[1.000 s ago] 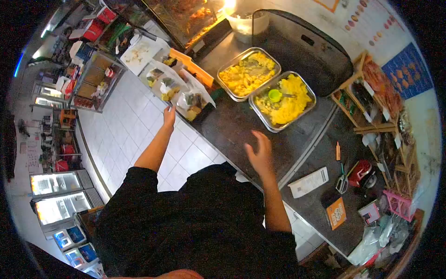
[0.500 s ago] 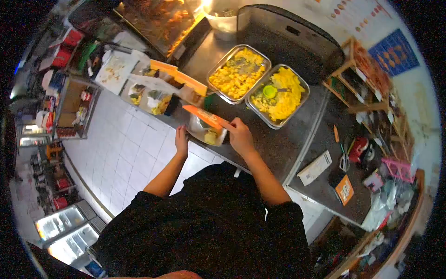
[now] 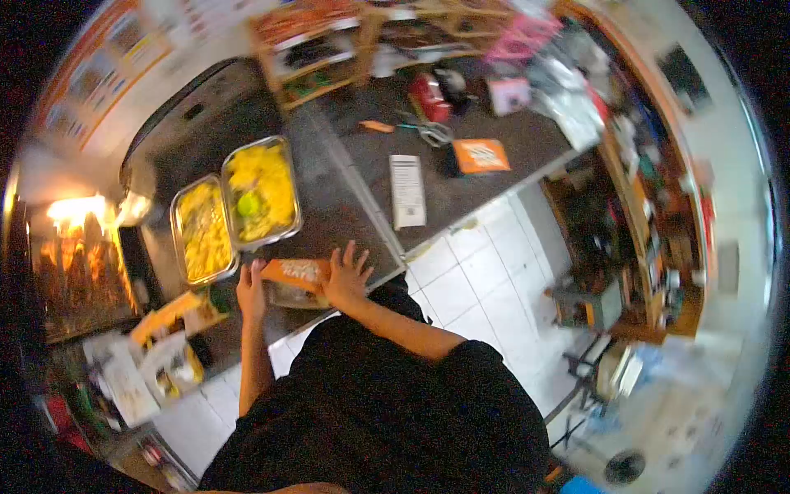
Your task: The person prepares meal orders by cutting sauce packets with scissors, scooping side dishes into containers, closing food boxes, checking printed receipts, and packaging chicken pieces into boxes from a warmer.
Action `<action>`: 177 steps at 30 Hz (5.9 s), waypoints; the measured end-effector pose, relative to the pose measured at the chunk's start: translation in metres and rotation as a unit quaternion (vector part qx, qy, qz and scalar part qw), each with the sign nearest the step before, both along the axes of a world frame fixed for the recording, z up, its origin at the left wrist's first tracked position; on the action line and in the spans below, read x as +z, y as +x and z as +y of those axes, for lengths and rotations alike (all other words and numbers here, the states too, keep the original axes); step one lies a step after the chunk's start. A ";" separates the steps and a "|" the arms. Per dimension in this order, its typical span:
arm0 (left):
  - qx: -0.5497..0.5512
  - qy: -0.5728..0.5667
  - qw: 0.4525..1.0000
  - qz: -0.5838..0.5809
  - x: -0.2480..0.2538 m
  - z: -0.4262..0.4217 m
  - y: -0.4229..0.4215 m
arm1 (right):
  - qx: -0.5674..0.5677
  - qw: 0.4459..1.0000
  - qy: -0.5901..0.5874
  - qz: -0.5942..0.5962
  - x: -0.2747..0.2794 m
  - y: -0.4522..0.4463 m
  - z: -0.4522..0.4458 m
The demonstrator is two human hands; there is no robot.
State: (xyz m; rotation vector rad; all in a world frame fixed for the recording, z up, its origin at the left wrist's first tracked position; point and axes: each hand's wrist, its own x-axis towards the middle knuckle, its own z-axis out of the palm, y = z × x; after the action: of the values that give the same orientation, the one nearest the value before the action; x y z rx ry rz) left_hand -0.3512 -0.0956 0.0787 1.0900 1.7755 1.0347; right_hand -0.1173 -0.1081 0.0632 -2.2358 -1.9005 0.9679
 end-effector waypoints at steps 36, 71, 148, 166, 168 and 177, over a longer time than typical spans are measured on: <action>0.012 -0.264 0.947 -0.181 -0.024 0.013 0.034 | -0.048 0.984 -0.084 0.147 -0.007 0.061 0.104; 0.066 -0.169 0.966 -0.186 -0.059 0.009 0.044 | -0.268 0.909 -0.068 0.313 -0.047 0.073 0.053; -0.141 -0.107 0.898 0.402 -0.008 -0.020 0.028 | -0.277 0.846 -0.209 0.405 -0.031 0.059 0.071; 0.013 -0.051 0.982 0.180 -0.066 -0.054 0.051 | -0.053 0.974 0.022 0.217 -0.052 0.052 0.037; 0.046 -0.011 0.994 0.096 -0.061 -0.057 0.057 | -0.047 0.970 0.061 0.232 -0.073 0.048 0.033; 0.000 -0.251 0.966 -0.065 -0.030 -0.020 0.009 | 0.040 0.963 -0.231 0.133 -0.008 0.066 0.097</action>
State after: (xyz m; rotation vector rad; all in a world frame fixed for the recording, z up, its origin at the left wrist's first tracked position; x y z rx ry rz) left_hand -0.3418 -0.1151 0.0489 0.6896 1.7944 0.5872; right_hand -0.0512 -0.0113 0.0555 -2.0974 -1.7978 1.7839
